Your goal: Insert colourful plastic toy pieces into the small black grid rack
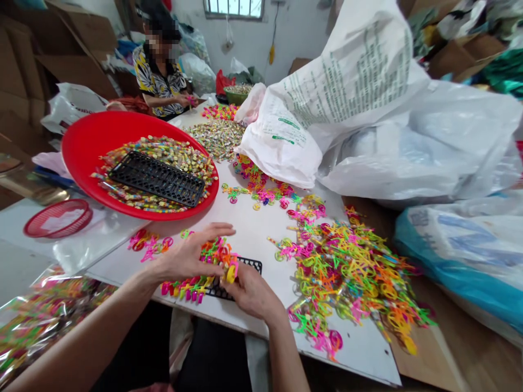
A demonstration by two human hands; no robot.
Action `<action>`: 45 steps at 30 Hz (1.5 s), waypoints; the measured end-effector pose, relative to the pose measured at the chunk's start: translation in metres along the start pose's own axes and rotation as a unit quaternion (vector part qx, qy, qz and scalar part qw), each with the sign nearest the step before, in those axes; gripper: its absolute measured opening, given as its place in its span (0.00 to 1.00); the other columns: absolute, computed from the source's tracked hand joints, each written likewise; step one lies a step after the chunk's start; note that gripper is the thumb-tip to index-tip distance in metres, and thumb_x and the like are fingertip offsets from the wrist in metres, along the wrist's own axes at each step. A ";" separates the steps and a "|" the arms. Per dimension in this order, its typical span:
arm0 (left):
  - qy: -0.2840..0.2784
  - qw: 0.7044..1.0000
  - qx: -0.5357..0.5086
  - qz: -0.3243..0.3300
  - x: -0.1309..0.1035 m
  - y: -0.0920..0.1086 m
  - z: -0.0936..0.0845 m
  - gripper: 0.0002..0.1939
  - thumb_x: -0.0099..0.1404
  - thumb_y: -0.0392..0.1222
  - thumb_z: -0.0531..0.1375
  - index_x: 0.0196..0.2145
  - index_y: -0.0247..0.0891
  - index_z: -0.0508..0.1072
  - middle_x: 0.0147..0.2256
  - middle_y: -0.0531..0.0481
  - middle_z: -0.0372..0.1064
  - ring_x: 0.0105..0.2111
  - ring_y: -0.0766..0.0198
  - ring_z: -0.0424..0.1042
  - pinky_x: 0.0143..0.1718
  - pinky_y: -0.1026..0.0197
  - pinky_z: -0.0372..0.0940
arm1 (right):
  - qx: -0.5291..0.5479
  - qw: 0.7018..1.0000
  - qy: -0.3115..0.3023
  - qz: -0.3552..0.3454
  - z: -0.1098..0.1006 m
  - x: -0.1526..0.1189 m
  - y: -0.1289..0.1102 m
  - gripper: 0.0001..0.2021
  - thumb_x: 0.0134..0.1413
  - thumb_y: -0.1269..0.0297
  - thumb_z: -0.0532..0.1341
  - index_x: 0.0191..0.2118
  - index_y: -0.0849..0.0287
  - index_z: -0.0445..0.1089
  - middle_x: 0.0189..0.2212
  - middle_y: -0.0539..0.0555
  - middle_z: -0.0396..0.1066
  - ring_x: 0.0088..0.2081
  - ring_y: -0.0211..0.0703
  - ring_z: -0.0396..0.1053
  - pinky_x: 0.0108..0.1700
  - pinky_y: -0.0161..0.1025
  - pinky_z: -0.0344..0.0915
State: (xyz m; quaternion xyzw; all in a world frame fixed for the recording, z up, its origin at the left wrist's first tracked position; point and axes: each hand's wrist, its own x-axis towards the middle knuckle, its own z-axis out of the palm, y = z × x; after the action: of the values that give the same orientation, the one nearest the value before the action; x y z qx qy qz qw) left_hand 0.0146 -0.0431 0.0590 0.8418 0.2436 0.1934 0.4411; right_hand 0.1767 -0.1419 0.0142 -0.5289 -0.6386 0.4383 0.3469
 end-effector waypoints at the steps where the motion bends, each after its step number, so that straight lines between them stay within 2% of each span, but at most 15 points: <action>1: -0.044 0.997 -0.057 -0.016 0.000 0.003 0.000 0.30 0.49 0.40 0.67 0.50 0.40 0.67 0.49 0.45 0.64 0.48 0.57 0.65 0.51 0.55 0.59 | 0.031 0.998 -0.047 0.004 -0.005 -0.006 -0.007 0.07 0.56 0.64 0.54 0.34 0.59 0.68 0.29 0.49 0.69 0.31 0.39 0.64 0.33 0.34 0.61; 3: -0.100 0.975 -0.184 -0.076 0.000 0.007 0.004 0.23 0.49 0.42 0.67 0.43 0.36 0.70 0.37 0.49 0.71 0.36 0.61 0.70 0.40 0.59 0.65 | 0.108 0.988 -0.109 0.018 -0.012 -0.014 -0.014 0.08 0.55 0.61 0.56 0.36 0.59 0.70 0.31 0.50 0.69 0.31 0.39 0.64 0.34 0.34 0.62; 4: -0.104 0.959 -0.241 -0.108 -0.001 0.009 0.008 0.19 0.49 0.43 0.67 0.39 0.35 0.70 0.32 0.50 0.71 0.31 0.64 0.70 0.34 0.61 0.65 | 0.148 0.981 -0.125 0.025 -0.014 -0.017 -0.014 0.10 0.54 0.59 0.57 0.37 0.58 0.70 0.31 0.50 0.69 0.31 0.39 0.64 0.34 0.34 0.62; 7: -0.051 0.929 -0.330 -0.158 -0.003 0.013 0.018 0.15 0.48 0.41 0.67 0.31 0.33 0.69 0.26 0.53 0.69 0.24 0.69 0.67 0.28 0.66 0.62 | 0.236 0.964 -0.115 0.037 -0.014 -0.021 -0.009 0.16 0.51 0.53 0.59 0.40 0.59 0.70 0.29 0.51 0.68 0.29 0.38 0.63 0.33 0.35 0.63; 12: -0.002 0.935 -0.316 -0.163 -0.007 0.017 0.023 0.10 0.49 0.39 0.65 0.29 0.32 0.70 0.25 0.53 0.69 0.25 0.70 0.66 0.28 0.68 0.60 | 0.271 0.961 -0.050 0.026 -0.002 -0.022 -0.003 0.17 0.51 0.51 0.60 0.35 0.61 0.71 0.26 0.51 0.65 0.26 0.36 0.61 0.30 0.34 0.61; 16: 0.020 0.944 -0.285 -0.163 -0.012 0.016 0.025 0.10 0.52 0.42 0.64 0.28 0.32 0.70 0.24 0.51 0.70 0.24 0.68 0.67 0.27 0.67 0.60 | 0.301 0.953 -0.035 0.026 0.006 -0.021 -0.005 0.17 0.50 0.49 0.60 0.34 0.61 0.70 0.25 0.51 0.64 0.26 0.36 0.61 0.28 0.33 0.60; 19: 0.016 0.950 -0.268 -0.157 -0.014 0.012 0.027 0.11 0.54 0.44 0.63 0.29 0.33 0.70 0.24 0.51 0.70 0.24 0.67 0.67 0.26 0.67 0.59 | 0.267 0.963 -0.035 0.029 0.004 -0.025 -0.007 0.18 0.51 0.48 0.59 0.34 0.61 0.69 0.25 0.51 0.64 0.26 0.36 0.61 0.28 0.33 0.60; 21: 0.024 0.955 -0.253 -0.152 -0.014 0.010 0.028 0.11 0.55 0.45 0.63 0.30 0.33 0.70 0.24 0.52 0.69 0.24 0.68 0.66 0.26 0.67 0.58 | 0.201 0.979 0.003 0.029 -0.002 -0.029 -0.011 0.16 0.54 0.51 0.57 0.36 0.61 0.68 0.25 0.50 0.64 0.27 0.36 0.61 0.30 0.33 0.61; 23: 0.033 0.962 -0.226 -0.150 -0.014 0.010 0.029 0.11 0.54 0.45 0.63 0.29 0.33 0.71 0.24 0.54 0.68 0.24 0.69 0.64 0.26 0.67 0.56 | 0.130 0.987 0.087 0.029 -0.008 -0.033 -0.016 0.15 0.54 0.54 0.58 0.42 0.59 0.68 0.28 0.51 0.66 0.30 0.38 0.63 0.32 0.34 0.63; 25: 0.035 0.969 -0.193 -0.151 -0.013 0.012 0.031 0.11 0.54 0.44 0.62 0.28 0.33 0.70 0.22 0.56 0.65 0.23 0.70 0.62 0.25 0.68 0.54 | 0.077 0.980 0.182 0.037 -0.012 -0.036 -0.022 0.17 0.53 0.55 0.59 0.46 0.57 0.66 0.32 0.52 0.68 0.32 0.39 0.65 0.34 0.34 0.64; 27: 0.028 0.972 -0.179 -0.151 -0.014 0.014 0.034 0.10 0.54 0.44 0.62 0.28 0.33 0.70 0.22 0.57 0.64 0.23 0.70 0.61 0.24 0.68 0.54 | 0.036 0.968 0.244 0.052 -0.011 -0.037 -0.027 0.15 0.54 0.54 0.58 0.42 0.57 0.68 0.30 0.52 0.69 0.30 0.39 0.66 0.31 0.34 0.64; 32: 0.008 0.962 -0.232 -0.142 -0.017 0.016 0.040 0.10 0.53 0.43 0.63 0.30 0.34 0.70 0.26 0.54 0.68 0.27 0.68 0.65 0.29 0.67 0.58 | 0.027 0.957 0.279 0.071 0.002 -0.036 -0.034 0.16 0.57 0.51 0.53 0.36 0.58 0.69 0.19 0.48 0.64 0.21 0.38 0.63 0.23 0.33 0.60; 39: 0.004 0.946 -0.297 -0.128 -0.015 0.009 0.041 0.13 0.53 0.44 0.65 0.31 0.32 0.70 0.27 0.53 0.68 0.28 0.68 0.65 0.30 0.67 0.58 | 0.051 0.943 0.322 0.068 0.001 -0.045 -0.032 0.15 0.54 0.51 0.57 0.41 0.57 0.69 0.27 0.51 0.69 0.27 0.39 0.66 0.28 0.34 0.64; 41: 0.007 0.951 -0.292 -0.098 -0.012 0.007 0.040 0.12 0.53 0.44 0.65 0.30 0.33 0.71 0.27 0.53 0.67 0.28 0.68 0.65 0.31 0.67 0.59 | 0.081 0.943 0.316 0.065 -0.002 -0.049 -0.027 0.17 0.50 0.52 0.61 0.43 0.57 0.68 0.28 0.51 0.68 0.27 0.39 0.65 0.29 0.34 0.64; 45: -0.003 0.983 -0.183 0.008 -0.006 0.009 0.032 0.08 0.54 0.42 0.65 0.29 0.35 0.72 0.31 0.51 0.66 0.33 0.66 0.67 0.37 0.64 0.61 | 0.061 0.975 0.197 0.084 -0.003 -0.049 -0.018 0.11 0.46 0.58 0.64 0.35 0.58 0.70 0.21 0.47 0.63 0.25 0.37 0.61 0.27 0.33 0.59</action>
State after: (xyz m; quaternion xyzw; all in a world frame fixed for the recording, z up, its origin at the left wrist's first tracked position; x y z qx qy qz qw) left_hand 0.0288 -0.0716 0.0488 0.7494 0.1955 0.2355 0.5871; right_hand 0.1830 -0.1898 0.0328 -0.6347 -0.4827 0.3913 0.4595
